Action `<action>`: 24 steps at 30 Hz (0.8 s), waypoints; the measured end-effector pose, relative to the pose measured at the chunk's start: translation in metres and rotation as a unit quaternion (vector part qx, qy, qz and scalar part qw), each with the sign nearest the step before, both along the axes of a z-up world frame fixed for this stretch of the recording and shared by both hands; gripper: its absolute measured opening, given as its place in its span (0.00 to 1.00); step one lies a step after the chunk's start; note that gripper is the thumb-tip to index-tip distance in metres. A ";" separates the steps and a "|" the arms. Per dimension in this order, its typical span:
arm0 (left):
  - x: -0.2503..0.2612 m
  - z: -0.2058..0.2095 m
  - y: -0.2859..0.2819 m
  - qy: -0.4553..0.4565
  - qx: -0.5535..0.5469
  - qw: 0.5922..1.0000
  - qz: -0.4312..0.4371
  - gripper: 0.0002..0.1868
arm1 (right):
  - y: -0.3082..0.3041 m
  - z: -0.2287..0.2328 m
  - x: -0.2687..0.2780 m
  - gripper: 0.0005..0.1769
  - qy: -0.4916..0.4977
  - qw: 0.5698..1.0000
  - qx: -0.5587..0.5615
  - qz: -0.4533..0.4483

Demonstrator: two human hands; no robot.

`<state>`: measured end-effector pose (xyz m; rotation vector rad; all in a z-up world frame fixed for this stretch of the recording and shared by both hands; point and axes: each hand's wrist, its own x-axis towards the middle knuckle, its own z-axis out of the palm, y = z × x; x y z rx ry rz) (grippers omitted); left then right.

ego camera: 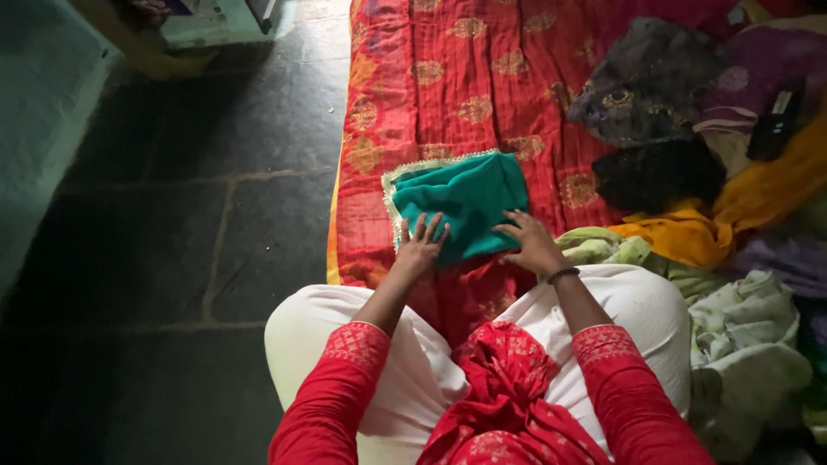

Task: The person folds a teal garment with a gold border, then a white garment with green patterns, and finally a black patterned garment. Each item is folded by hand and placed on the mat.

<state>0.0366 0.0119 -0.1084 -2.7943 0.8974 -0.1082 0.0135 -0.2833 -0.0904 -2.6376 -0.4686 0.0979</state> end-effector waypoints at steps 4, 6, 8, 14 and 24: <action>-0.010 -0.008 -0.014 0.117 -0.064 0.991 0.025 0.47 | -0.006 -0.003 -0.008 0.25 -0.043 0.996 0.079 -0.028; -0.016 -0.006 -0.018 0.202 -0.071 0.975 0.053 0.43 | -0.009 -0.004 -0.009 0.15 -0.081 0.990 0.105 -0.053; -0.021 -0.006 -0.019 0.220 -0.059 0.972 0.062 0.40 | -0.010 -0.004 -0.012 0.13 -0.069 0.988 0.114 -0.079; -0.022 -0.041 -0.004 0.089 0.001 0.994 0.069 0.43 | -0.003 0.000 -0.017 0.07 -0.101 0.986 0.075 -0.107; -0.002 -0.051 -0.016 0.048 -0.086 0.993 0.061 0.18 | -0.023 0.035 -0.021 0.07 -0.124 0.983 0.031 -0.132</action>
